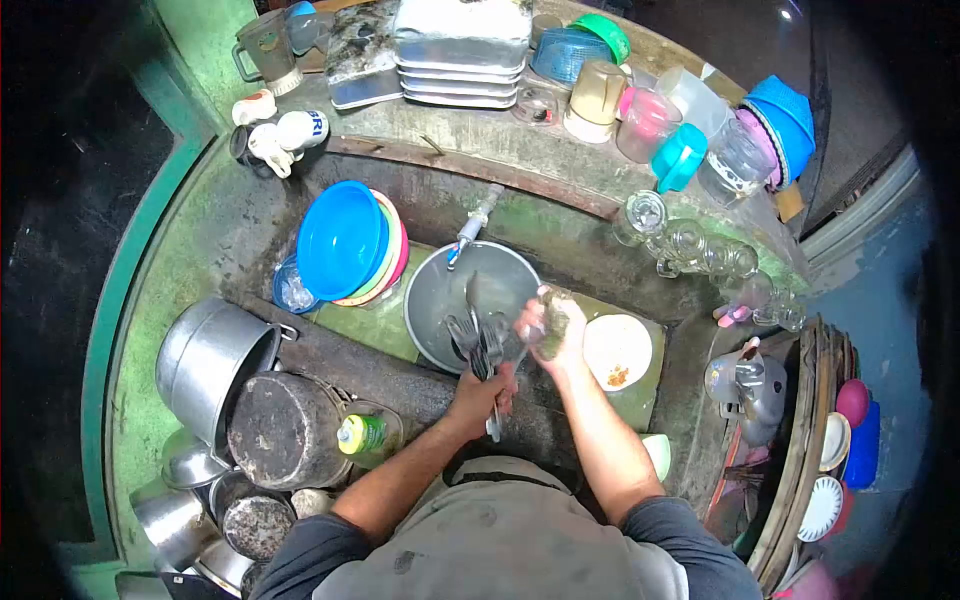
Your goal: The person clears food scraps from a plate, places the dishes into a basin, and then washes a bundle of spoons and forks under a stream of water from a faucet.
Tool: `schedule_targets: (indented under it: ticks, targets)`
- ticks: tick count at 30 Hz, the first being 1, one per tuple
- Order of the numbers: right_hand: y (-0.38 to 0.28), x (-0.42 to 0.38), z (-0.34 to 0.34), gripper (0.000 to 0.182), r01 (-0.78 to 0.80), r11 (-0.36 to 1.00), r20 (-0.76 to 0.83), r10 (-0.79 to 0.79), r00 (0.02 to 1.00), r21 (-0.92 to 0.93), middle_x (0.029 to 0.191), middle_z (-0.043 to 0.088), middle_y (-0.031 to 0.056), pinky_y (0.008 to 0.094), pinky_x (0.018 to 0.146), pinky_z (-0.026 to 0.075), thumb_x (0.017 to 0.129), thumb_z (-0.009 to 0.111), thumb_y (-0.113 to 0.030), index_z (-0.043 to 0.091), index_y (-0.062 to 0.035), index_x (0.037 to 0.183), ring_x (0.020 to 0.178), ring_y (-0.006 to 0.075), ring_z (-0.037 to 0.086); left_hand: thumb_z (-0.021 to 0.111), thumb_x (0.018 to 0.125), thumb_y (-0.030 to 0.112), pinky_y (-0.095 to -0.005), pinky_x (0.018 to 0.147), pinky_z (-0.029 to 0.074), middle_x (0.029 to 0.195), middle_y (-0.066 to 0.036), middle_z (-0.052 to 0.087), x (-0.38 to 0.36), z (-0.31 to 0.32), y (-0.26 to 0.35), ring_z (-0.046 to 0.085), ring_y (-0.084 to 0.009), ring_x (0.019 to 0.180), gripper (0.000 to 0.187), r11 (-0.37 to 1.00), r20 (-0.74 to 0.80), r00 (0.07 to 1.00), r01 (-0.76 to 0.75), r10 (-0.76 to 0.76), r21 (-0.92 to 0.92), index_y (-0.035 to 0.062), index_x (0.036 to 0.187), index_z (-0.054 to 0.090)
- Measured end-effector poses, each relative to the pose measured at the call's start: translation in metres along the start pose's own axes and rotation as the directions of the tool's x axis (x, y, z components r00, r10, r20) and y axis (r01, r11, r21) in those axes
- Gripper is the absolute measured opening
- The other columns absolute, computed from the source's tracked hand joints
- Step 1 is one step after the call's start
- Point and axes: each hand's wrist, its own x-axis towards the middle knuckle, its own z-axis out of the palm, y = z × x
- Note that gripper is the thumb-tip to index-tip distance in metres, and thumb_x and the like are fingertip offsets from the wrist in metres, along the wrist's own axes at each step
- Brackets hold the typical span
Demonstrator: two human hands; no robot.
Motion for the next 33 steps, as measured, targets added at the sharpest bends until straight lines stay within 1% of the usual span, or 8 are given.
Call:
schedule_targets:
  ticks: [1,6,10,18,23,28,30,33]
  targets:
    - [0.014,-0.004,0.023,0.029,0.197,0.975,-0.352,-0.22,0.91,-0.101,0.077,0.057,0.0104,0.04,0.058,0.05,0.082,0.055,-0.022,0.053,-0.0048,0.105,0.059,0.023,0.055,0.062,0.084,0.008,-0.0261,0.045,0.037,0.065,-0.002,0.054,0.004,0.003,-0.001,0.048,-0.0097,0.051,0.008,0.969,-0.095,0.982,-0.144,0.166,0.202,0.0055,0.085,0.055]
    - [0.049,-0.007,-0.006,0.026,0.067,0.767,-0.226,-0.27,0.936,-0.638,0.076,0.06,0.0089,0.0336,0.05,0.049,0.077,0.063,-0.001,0.052,-0.0022,0.101,0.063,0.0197,0.059,0.061,0.088,0.015,-0.0255,0.049,0.044,0.068,-0.006,0.063,0.028,-0.047,-0.017,0.056,-0.0106,0.054,0.017,0.556,-0.269,0.816,-0.075,0.512,0.828,-0.0007,0.082,0.062]
    - [0.043,0.006,0.012,0.006,0.111,0.374,-0.063,-0.424,0.904,-0.921,0.067,0.057,0.0063,0.0316,0.047,0.045,0.079,0.053,0.001,0.057,0.0015,0.083,0.052,0.0169,0.055,0.061,0.09,0.022,-0.0254,0.049,0.043,0.065,-0.004,0.063,0.011,-0.013,0.016,0.055,-0.0093,0.051,0.027,0.767,-0.336,0.739,-0.366,0.584,0.527,-0.0016,0.078,0.064]
    - [0.067,-0.011,-0.022,0.024,-0.047,-0.134,-0.052,0.03,0.998,-0.99,0.082,0.061,0.0068,0.0311,0.062,0.05,0.074,0.061,0.0,0.059,-0.0007,0.098,0.071,0.015,0.058,0.06,0.089,0.015,-0.0253,0.043,0.038,0.062,0.001,0.051,0.026,-0.059,0.071,0.045,-0.0077,0.045,0.016,0.905,-0.351,0.847,-0.305,0.4,0.296,0.0025,0.099,0.061]
    - [0.034,0.015,-0.036,0.037,-0.208,-0.619,-0.067,-0.243,0.968,-0.757,0.087,0.065,0.0142,0.0359,0.074,0.05,0.072,0.065,-0.01,0.059,-0.0024,0.108,0.082,0.0242,0.063,0.06,0.09,0.018,-0.0272,0.044,0.043,0.081,-0.008,0.058,0.007,-0.084,0.074,0.051,-0.0114,0.048,0.026,0.877,-0.269,0.875,-0.286,0.403,0.385,-0.001,0.107,0.053]
    - [0.059,0.016,-0.001,0.045,-0.019,-0.205,0.039,-0.276,0.96,-0.979,0.082,0.063,0.0103,0.0313,0.064,0.048,0.076,0.066,-0.011,0.055,-0.0065,0.12,0.072,0.0164,0.059,0.06,0.09,0.02,-0.0287,0.047,0.048,0.067,-0.008,0.06,-0.007,-0.092,0.068,0.059,-0.0149,0.053,0.022,0.718,-0.187,0.975,0.047,0.117,0.694,-0.0017,0.09,0.056]
    - [0.084,0.015,-0.002,0.035,-0.004,0.509,-0.093,-0.149,0.985,-0.861,0.083,0.06,0.0019,0.0283,0.061,0.044,0.081,0.066,-0.009,0.057,-0.0079,0.114,0.072,0.0108,0.053,0.063,0.087,0.024,-0.0286,0.049,0.051,0.057,-0.008,0.06,-0.016,-0.077,0.063,0.06,-0.0149,0.052,0.029,0.722,-0.124,0.986,0.008,0.108,0.692,-0.0033,0.08,0.059]
    - [0.096,0.026,-0.027,0.025,-0.11,0.61,-0.317,-0.243,0.917,-0.784,0.086,0.058,-0.0017,0.0259,0.062,0.042,0.083,0.064,-0.007,0.058,-0.0093,0.108,0.076,0.0104,0.053,0.062,0.088,0.024,-0.028,0.047,0.05,0.069,-0.01,0.065,-0.015,-0.063,0.049,0.063,-0.0156,0.054,0.027,0.728,-0.208,0.954,-0.016,0.217,0.685,-0.0032,0.084,0.059]
